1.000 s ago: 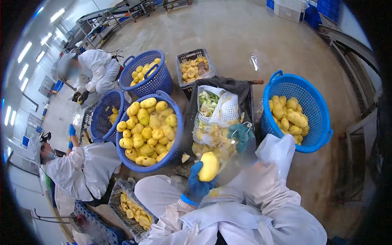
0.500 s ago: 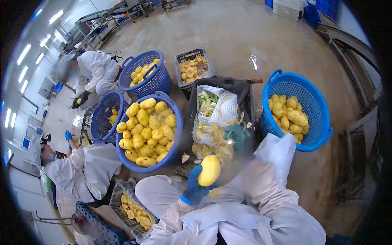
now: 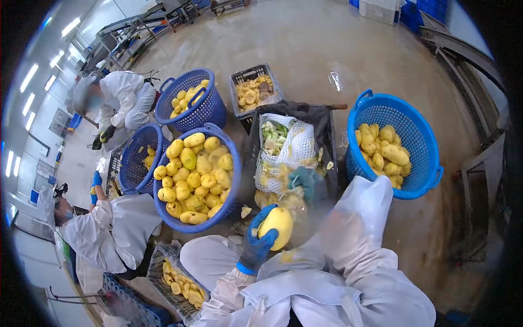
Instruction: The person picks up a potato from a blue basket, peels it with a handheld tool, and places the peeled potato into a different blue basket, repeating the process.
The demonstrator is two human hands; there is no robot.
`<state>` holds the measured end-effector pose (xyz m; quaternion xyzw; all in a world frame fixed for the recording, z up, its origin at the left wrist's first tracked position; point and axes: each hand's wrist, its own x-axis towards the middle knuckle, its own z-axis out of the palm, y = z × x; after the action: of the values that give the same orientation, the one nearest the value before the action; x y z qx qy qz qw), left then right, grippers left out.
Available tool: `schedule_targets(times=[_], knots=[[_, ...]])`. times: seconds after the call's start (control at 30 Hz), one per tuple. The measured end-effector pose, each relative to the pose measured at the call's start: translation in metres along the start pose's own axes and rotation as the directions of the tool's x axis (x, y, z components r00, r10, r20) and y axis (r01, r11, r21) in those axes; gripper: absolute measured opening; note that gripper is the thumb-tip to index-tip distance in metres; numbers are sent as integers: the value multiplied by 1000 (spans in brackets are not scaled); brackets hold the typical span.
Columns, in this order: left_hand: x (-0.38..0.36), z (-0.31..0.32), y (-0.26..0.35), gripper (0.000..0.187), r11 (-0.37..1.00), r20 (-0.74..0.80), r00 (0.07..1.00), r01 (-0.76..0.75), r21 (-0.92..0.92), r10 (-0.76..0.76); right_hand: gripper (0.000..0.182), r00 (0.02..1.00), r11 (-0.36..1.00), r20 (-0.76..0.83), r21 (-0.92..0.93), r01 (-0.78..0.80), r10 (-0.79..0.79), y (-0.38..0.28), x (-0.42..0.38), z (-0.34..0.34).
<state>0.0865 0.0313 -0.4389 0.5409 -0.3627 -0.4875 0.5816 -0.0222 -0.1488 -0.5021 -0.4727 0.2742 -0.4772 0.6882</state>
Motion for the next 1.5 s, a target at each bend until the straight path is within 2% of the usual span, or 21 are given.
schedule_targets(times=[0.1, 0.27, 0.3, 0.37, 0.47, 0.53, 0.57, 0.67, 0.7, 0.77, 0.83, 0.93, 0.97, 1.07, 1.1, 1.17, 1.2, 1.33, 1.37, 1.47, 1.5], knots=[[3, 1, 5, 68, 963, -33, 982, -174, 205, 185, 17, 1000, 1000, -2, -6, 4, -4, -12, -5, 10], [3, 6, 7, 76, 933, 1, 968, -242, 266, 251, 23, 955, 910, 111, 290, -295, 274, 29, 3, -24], [2, 7, 15, 77, 926, 7, 961, -267, 267, 275, 25, 949, 954, -101, 56, -293, 297, 10, 3, -17], [6, 4, 12, 79, 880, 6, 940, -321, 349, 341, 28, 995, 984, 3, -148, 95, -96, -26, -15, 11], [5, 2, 8, 82, 896, 19, 958, -273, 351, 285, 31, 998, 979, -4, -192, -62, 62, 5, -20, 9], [8, 0, 6, 83, 883, 43, 947, -314, 349, 319, 30, 982, 981, -103, -101, -166, 156, 44, -2, -17], [7, -2, 8, 83, 863, 53, 935, -345, 370, 351, 27, 910, 870, -58, 323, -372, 410, 13, -6, -14], [5, -2, 4, 85, 835, 38, 940, -319, 448, 339, 26, 905, 864, -42, 318, -390, 424, -13, -22, 16], [7, 1, 5, 83, 828, 26, 930, -340, 446, 368, 26, 985, 964, -14, -202, -170, 171, -15, -29, 21], [5, 3, 7, 81, 829, 16, 918, -366, 423, 397, 27, 998, 994, -41, -90, -58, 55, 27, -18, -4], [3, 0, 2, 80, 844, 1, 912, -381, 377, 411, 29, 934, 910, -104, 284, -301, 342, 11, -4, -10], [1, 4, 13, 79, 818, -14, 923, -334, 468, 385, 29, 947, 897, 13, 318, -307, 320, -31, -26, 25], [2, 3, 11, 79, 880, -19, 945, -295, 372, 325, 31, 959, 952, 11, 116, -284, 285, -50, -33, 37], [2, 6, 5, 79, 967, -137, 958, -245, 77, 253, 32, 994, 989, -29, -109, 99, -103, 21, -11, -9], [3, 4, 1, 79, 980, -114, 983, -160, -117, 147, 32, 978, 838, 65, 506, -203, 197, 41, -3, -28], [-3, 4, 2, 76, 908, -54, 993, 72, -413, -104, 32, 990, 968, 31, 210, -139, 136, -34, -32, 15], [-3, 4, 3, 74, 822, 9, 979, 178, -541, -206, 33, 982, 964, 63, 192, -185, 176, -47, -36, 27], [-4, -6, -18, 71, 594, 237, 929, 364, -717, -283, 33, 964, 885, -25, 403, -232, 265, 14, -10, 2], [-4, -9, -21, 70, 579, 252, 925, 376, -723, -284, 32, 942, 881, -72, 384, -277, 327, 24, -1, -6], [-9, -14, -30, 70, 535, 245, 885, 439, -722, -396, 33, 993, 995, 105, 68, -68, 60, -53, -33, 36], [-7, -14, -29, 69, 524, 282, 889, 443, -728, -359, 34, 973, 968, 90, 115, -221, 212, -64, -38, 43]])
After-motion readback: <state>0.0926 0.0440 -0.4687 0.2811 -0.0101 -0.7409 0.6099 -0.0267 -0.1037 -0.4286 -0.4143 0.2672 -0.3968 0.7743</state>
